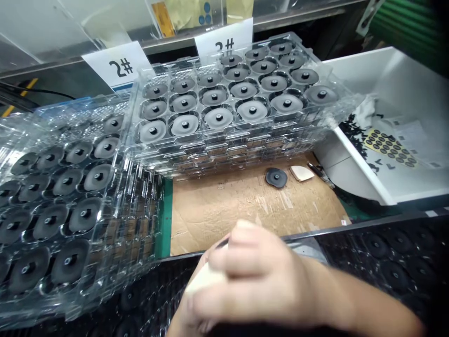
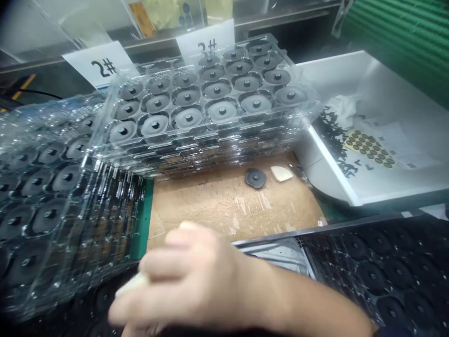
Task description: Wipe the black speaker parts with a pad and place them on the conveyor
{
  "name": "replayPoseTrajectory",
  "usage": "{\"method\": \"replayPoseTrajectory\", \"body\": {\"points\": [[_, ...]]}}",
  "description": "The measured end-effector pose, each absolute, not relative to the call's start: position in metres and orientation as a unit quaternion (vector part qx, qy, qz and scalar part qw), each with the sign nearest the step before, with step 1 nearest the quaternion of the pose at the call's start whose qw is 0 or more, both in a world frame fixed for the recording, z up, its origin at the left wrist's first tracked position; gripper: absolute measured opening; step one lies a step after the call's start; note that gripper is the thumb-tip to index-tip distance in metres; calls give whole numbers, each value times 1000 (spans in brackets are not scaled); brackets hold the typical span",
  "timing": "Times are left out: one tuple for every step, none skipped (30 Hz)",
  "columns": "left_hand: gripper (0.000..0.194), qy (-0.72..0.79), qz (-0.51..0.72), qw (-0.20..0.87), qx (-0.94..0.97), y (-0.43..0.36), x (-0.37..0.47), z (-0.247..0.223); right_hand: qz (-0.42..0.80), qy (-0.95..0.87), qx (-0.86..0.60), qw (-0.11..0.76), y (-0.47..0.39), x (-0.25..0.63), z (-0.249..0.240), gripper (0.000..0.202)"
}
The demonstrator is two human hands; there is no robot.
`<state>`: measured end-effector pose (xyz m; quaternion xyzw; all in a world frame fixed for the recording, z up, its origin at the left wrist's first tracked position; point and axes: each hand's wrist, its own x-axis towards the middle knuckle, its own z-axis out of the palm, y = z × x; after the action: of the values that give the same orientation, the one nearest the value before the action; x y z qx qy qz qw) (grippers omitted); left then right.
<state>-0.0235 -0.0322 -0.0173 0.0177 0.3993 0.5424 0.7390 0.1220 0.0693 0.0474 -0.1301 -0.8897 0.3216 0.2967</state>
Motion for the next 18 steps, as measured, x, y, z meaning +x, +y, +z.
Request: {"method": "replayPoseTrajectory", "body": {"points": [[27,385,539,749,19,-29,-22,-16,360,-867,-146,312,74,123,42,25],[34,362,533,764,20,-25,-21,-14,387,-841,-195,323,79,125,35,26],[42,333,527,782,19,-21,-20,-12,398,-818,-260,325,84,128,26,27],[48,303,523,797,17,-17,-20,-10,393,-798,-327,320,87,131,15,27],[53,275,519,809,14,-14,-20,-8,379,-783,-386,308,88,134,3,27],[54,255,518,817,10,-12,-20,-7,366,-774,-428,290,86,136,-11,26],[54,245,517,820,6,-10,-21,-7,360,-771,-449,272,82,139,-26,26],[53,239,516,822,2,-10,-23,-7,359,-774,-455,254,76,140,-40,26],[51,237,517,823,-1,-10,-24,-8,360,-778,-454,243,69,142,-55,26],[50,239,518,821,-5,-10,-26,-10,360,-782,-451,235,63,144,-67,25],[49,241,520,820,-8,-11,-27,-11,359,-784,-452,227,58,145,-76,24],[48,242,521,818,-11,-11,-28,-13,358,-784,-456,222,55,147,-81,22],[47,242,522,818,-12,-11,-29,-14,356,-782,-462,219,55,148,-82,21],[46,241,522,818,-13,-11,-29,-14,354,-778,-470,220,57,149,-77,20],[47,241,522,818,-11,-10,-28,-14,353,-773,-479,223,60,149,-67,20],[47,244,522,817,-8,-10,-27,-13,353,-764,-488,233,63,147,-53,21],[47,252,524,813,-3,-10,-26,-12,356,-755,-492,249,65,144,-36,21],[47,265,530,805,5,-9,-24,-12,357,-749,-490,268,66,139,-17,22]]}}
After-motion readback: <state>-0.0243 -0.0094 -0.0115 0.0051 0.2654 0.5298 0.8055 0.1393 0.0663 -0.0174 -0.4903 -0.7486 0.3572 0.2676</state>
